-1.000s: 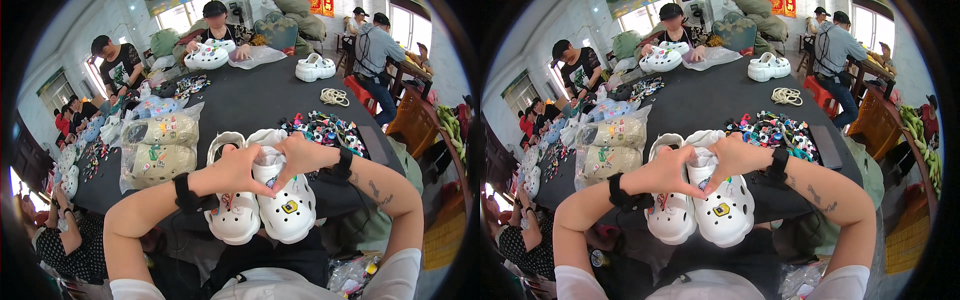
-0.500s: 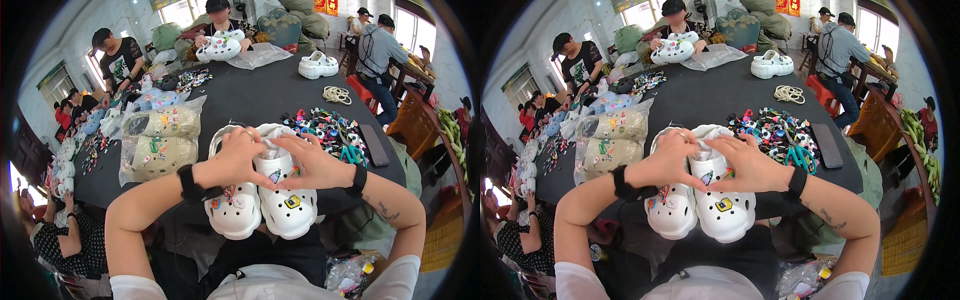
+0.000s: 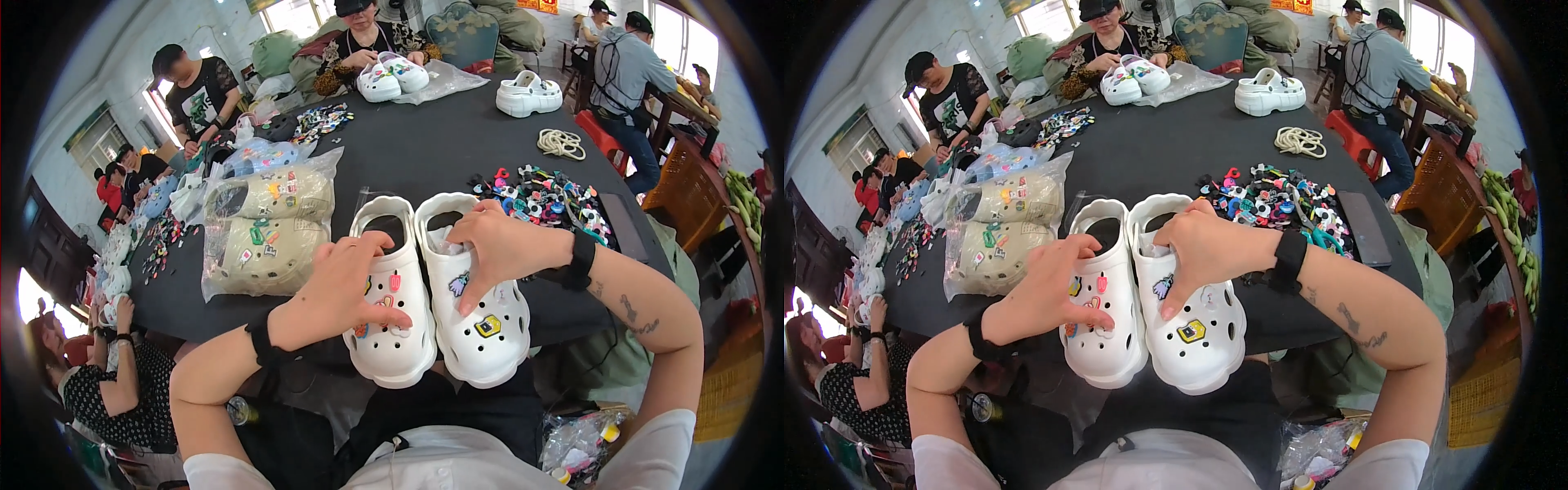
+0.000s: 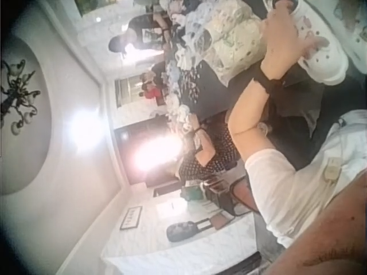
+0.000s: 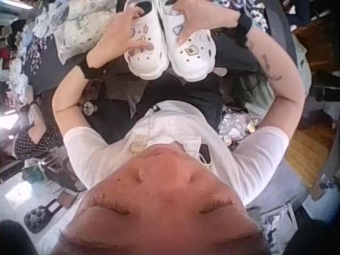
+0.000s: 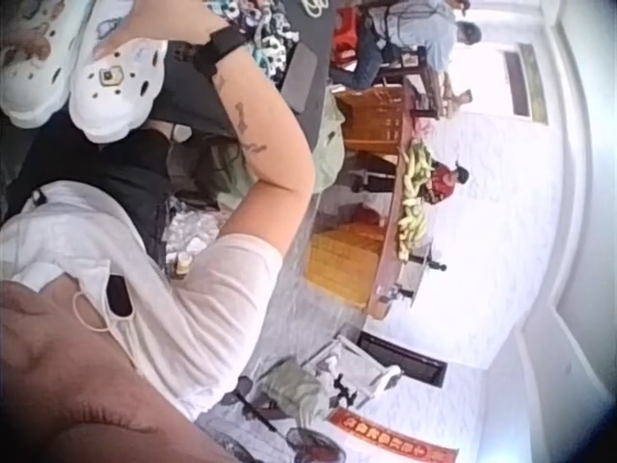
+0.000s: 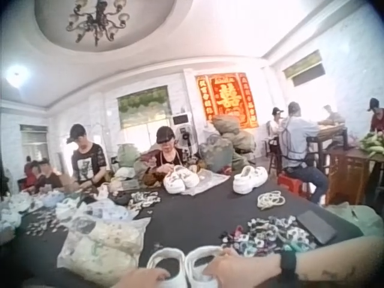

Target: Removing rubber clogs from plastic bags and attaching decorative charms through the holes in the upper part of the shoes.

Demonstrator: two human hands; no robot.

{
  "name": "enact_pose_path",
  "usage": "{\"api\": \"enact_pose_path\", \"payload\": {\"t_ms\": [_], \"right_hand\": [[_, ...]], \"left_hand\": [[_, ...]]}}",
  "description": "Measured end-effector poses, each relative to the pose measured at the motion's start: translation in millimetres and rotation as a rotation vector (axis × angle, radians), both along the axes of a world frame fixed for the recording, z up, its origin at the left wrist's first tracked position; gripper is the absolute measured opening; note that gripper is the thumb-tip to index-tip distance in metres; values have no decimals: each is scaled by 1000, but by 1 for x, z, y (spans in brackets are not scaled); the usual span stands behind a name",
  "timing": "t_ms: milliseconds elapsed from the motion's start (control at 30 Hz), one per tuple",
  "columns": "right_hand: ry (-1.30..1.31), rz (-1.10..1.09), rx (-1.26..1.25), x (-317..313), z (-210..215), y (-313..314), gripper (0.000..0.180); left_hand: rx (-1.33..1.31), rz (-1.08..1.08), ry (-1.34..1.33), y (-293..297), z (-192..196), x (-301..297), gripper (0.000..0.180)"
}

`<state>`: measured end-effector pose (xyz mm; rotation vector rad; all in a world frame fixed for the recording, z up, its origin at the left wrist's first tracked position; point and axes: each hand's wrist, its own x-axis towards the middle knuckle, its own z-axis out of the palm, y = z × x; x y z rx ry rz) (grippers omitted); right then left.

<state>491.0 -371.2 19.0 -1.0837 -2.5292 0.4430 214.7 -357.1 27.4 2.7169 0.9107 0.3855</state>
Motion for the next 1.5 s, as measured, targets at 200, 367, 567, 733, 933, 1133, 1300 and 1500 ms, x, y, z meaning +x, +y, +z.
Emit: {"api": "enact_pose_path", "payload": {"t_ms": [200,367,567,733,933,1133,1300,1500], "right_hand": [[77,-19,-523,-4,9,2,60],[24,-31,-386,-2,9,-8,53],[338,-224,48,16,-17,-87,74],[664,-483,-156,36,-53,-135,54],[945,-621,-191,41,-102,-127,31],[870,-576,-206,45,-102,-130,27],[778,-559,-203,41,-96,-137,35],[589,-616,-71,36,-98,-142,51]], "left_hand": [[-162,-9,29,12,-3,7,100],[-192,-50,76,16,2,20,89],[-245,-66,183,24,12,44,57],[-623,-50,187,39,15,60,47],[-503,-160,125,32,18,60,59],[-489,87,-24,-10,55,9,41],[-248,323,-257,-43,92,-80,46],[144,723,-296,-40,112,-230,64]]}}
